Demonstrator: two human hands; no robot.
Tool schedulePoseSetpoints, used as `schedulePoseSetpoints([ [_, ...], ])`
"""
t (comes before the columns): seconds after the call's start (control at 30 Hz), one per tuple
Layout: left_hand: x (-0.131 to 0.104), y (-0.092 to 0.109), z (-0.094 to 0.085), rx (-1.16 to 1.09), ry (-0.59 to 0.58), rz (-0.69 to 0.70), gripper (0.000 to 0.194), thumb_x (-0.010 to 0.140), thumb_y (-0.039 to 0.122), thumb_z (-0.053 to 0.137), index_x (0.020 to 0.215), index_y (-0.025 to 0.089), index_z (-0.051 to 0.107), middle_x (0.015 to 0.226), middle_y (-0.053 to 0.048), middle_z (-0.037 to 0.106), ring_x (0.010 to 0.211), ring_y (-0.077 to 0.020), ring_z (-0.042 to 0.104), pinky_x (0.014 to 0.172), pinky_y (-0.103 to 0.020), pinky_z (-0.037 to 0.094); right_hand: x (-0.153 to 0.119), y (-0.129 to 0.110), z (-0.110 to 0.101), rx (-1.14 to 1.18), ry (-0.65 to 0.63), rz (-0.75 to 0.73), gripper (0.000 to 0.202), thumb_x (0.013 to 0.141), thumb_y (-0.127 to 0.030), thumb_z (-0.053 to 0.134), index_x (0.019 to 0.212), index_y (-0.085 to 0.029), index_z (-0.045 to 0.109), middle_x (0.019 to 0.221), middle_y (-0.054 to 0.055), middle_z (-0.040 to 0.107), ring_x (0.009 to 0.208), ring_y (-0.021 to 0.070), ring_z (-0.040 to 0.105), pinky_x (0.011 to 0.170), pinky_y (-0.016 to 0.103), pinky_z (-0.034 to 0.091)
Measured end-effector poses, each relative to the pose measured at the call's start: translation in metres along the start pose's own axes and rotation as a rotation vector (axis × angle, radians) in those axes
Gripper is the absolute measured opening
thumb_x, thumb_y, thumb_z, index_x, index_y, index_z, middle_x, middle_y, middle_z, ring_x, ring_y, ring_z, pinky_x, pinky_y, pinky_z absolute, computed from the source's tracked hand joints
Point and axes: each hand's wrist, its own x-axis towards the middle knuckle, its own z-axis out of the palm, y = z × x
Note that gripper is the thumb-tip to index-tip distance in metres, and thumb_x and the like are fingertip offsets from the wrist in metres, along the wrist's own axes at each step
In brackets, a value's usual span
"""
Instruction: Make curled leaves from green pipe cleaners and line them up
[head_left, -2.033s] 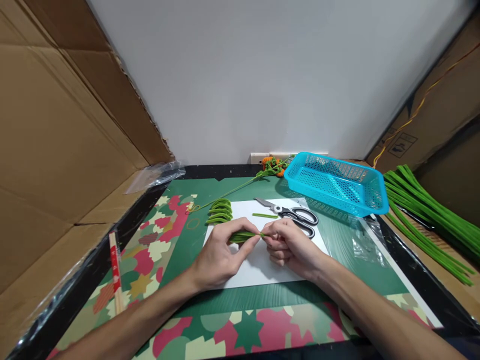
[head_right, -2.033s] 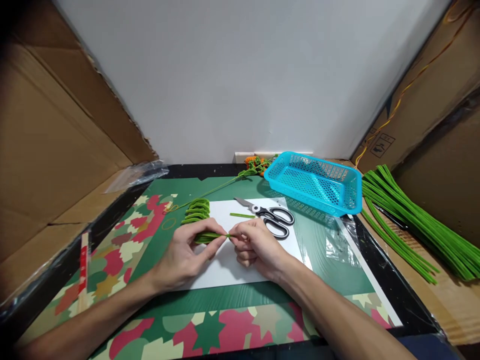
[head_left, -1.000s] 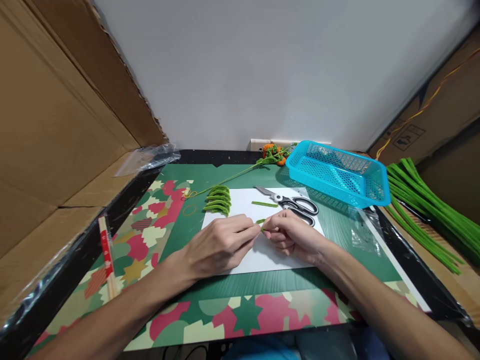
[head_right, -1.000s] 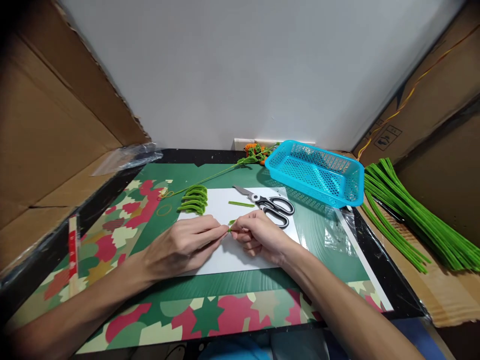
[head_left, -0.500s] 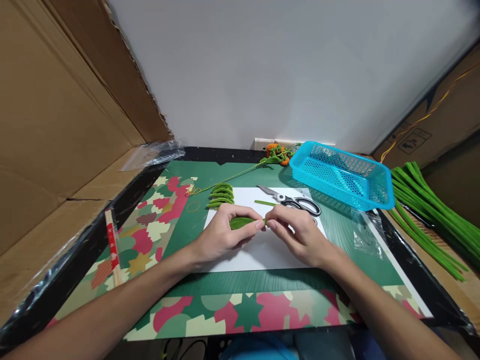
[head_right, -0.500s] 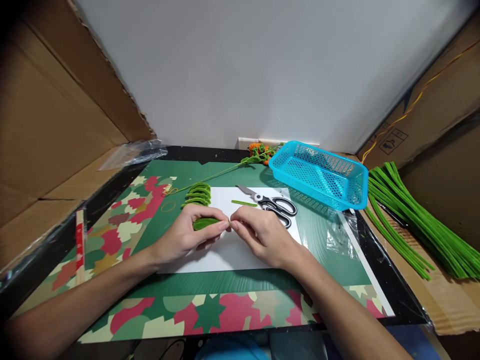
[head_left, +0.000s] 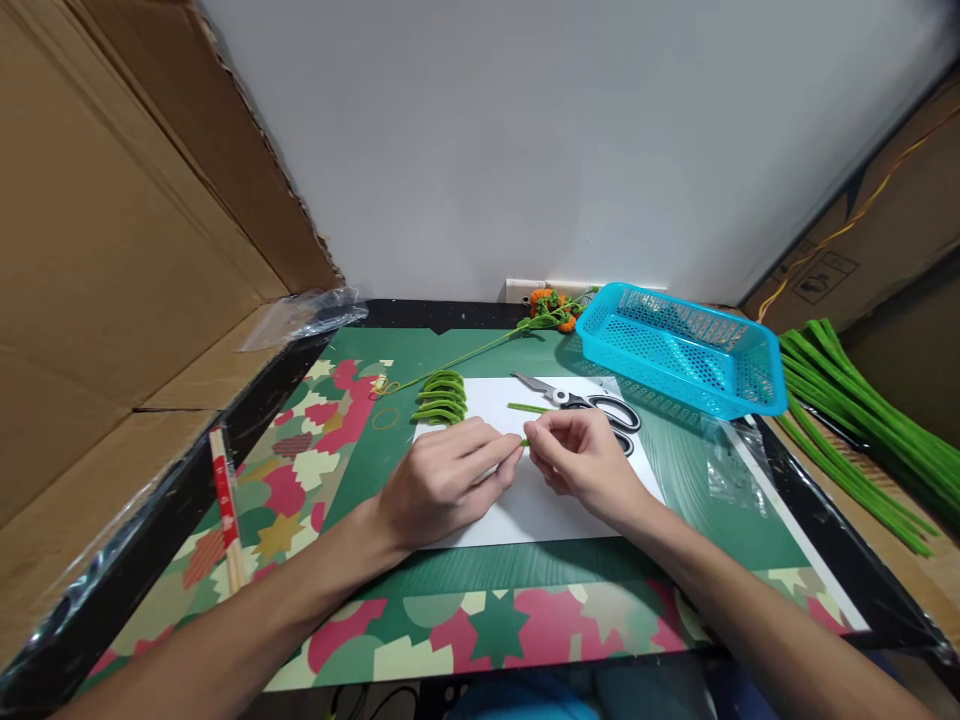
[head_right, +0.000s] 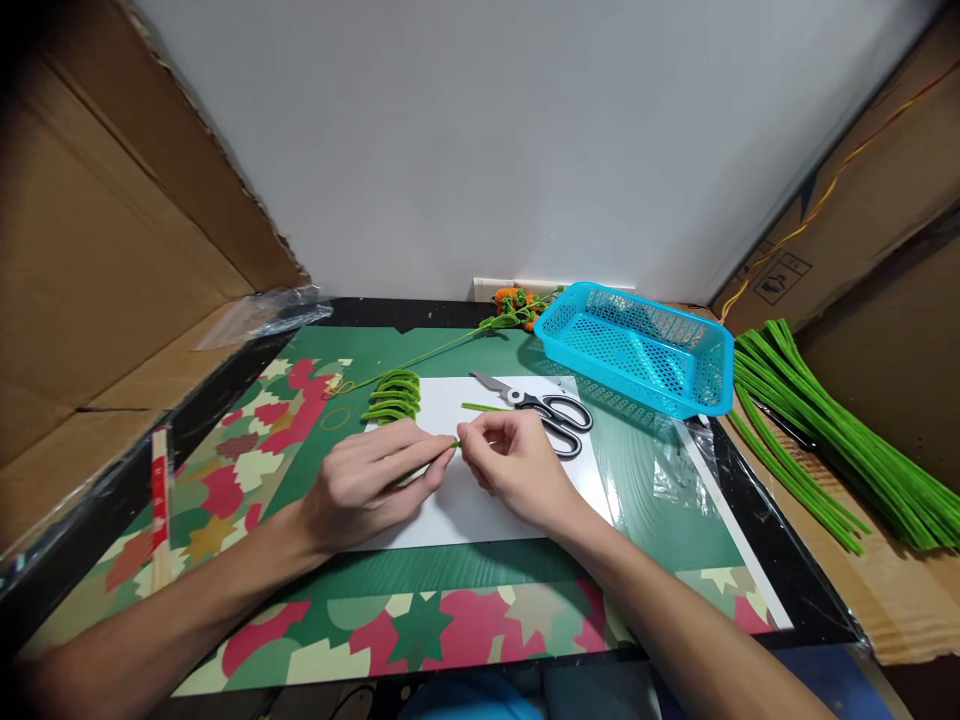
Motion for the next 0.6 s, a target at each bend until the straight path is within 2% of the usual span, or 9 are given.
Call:
schedulePoseSetpoints([
  [0.07,0.004,0.004,0.001,-0.168,-0.031,-0.177,0.014,0.095,0.026,0.068,0.092,0.020,0.080,0.078,-0.006,0.075,0.069,-0.0180,0.065,0.068,-0.029,0.053,-0.002,0.001,-0.005,-0.325,0.062,-0.246,0.034,0.103,-0.041,0.059,0.075,-0.020,0.060,0.063,-0.001,0.054,0.054,0.0118,0.044,0.053,0.026,0.034],
  [0.13,0.008,0.006,0.002,-0.463,-0.157,-0.403,0.027,0.099,0.036,0.063,0.083,0.018,0.075,0.071,-0.004,0.069,0.059,-0.0143,0.058,0.057,-0.025,0.048,-0.004,0.003,-0.009,-0.583,0.115,-0.463,0.027,0.105,-0.030,0.054,0.081,-0.020,0.063,0.068,0.001,0.059,0.058,0.0129,0.048,0.058,0.027,0.037],
  [0.2,0.011,0.007,0.003,-0.744,-0.263,-0.608,0.038,0.102,0.045,0.061,0.079,0.017,0.071,0.063,-0.001,0.061,0.049,-0.0111,0.050,0.044,-0.022,0.039,-0.005,0.005,-0.013,-0.705,0.139,-0.605,0.025,0.106,-0.024,0.051,0.084,-0.020,0.062,0.071,0.002,0.061,0.059,0.0133,0.049,0.059,0.027,0.037],
  [0.27,0.011,0.006,0.004,-0.890,-0.279,-0.711,0.038,0.098,0.050,0.066,0.083,0.016,0.071,0.058,0.002,0.055,0.045,-0.0096,0.045,0.039,-0.020,0.034,-0.004,0.005,-0.015,-0.737,0.129,-0.665,0.024,0.106,-0.022,0.050,0.086,-0.020,0.062,0.073,0.003,0.062,0.060,0.0135,0.051,0.059,0.026,0.037],
  [0.37,0.010,0.004,0.004,-0.914,-0.263,-0.730,0.034,0.093,0.049,0.075,0.093,0.016,0.073,0.058,0.003,0.056,0.044,-0.0092,0.047,0.040,-0.019,0.038,-0.003,0.001,-0.017,-0.668,0.079,-0.593,0.023,0.105,-0.022,0.052,0.085,-0.019,0.063,0.072,0.001,0.063,0.060,0.0128,0.051,0.059,0.025,0.037],
  [0.47,0.010,0.004,0.002,-0.841,-0.242,-0.704,0.031,0.096,0.047,0.073,0.095,0.017,0.072,0.058,0.003,0.059,0.041,-0.0082,0.048,0.041,-0.019,0.039,0.000,-0.004,-0.018,-0.476,0.027,-0.356,0.028,0.106,-0.029,0.056,0.082,-0.019,0.066,0.068,0.000,0.063,0.058,0.0120,0.052,0.058,0.024,0.038],
  [0.53,0.012,0.004,-0.001,-0.741,-0.214,-0.631,0.026,0.098,0.042,0.072,0.094,0.017,0.073,0.064,0.002,0.063,0.047,-0.0085,0.051,0.046,-0.019,0.042,0.001,-0.007,-0.018,-0.324,-0.027,-0.206,0.033,0.106,-0.035,0.057,0.078,-0.019,0.066,0.064,-0.002,0.062,0.054,0.0113,0.053,0.056,0.024,0.038],
  [0.6,0.015,0.004,-0.004,-0.645,-0.206,-0.535,0.021,0.098,0.036,0.072,0.090,0.016,0.074,0.074,0.000,0.068,0.056,-0.0091,0.056,0.054,-0.019,0.046,0.002,-0.008,-0.017,-0.234,-0.068,-0.129,0.038,0.106,-0.038,0.058,0.073,-0.019,0.064,0.060,-0.003,0.060,0.051,0.0105,0.052,0.054,0.023,0.038],
])
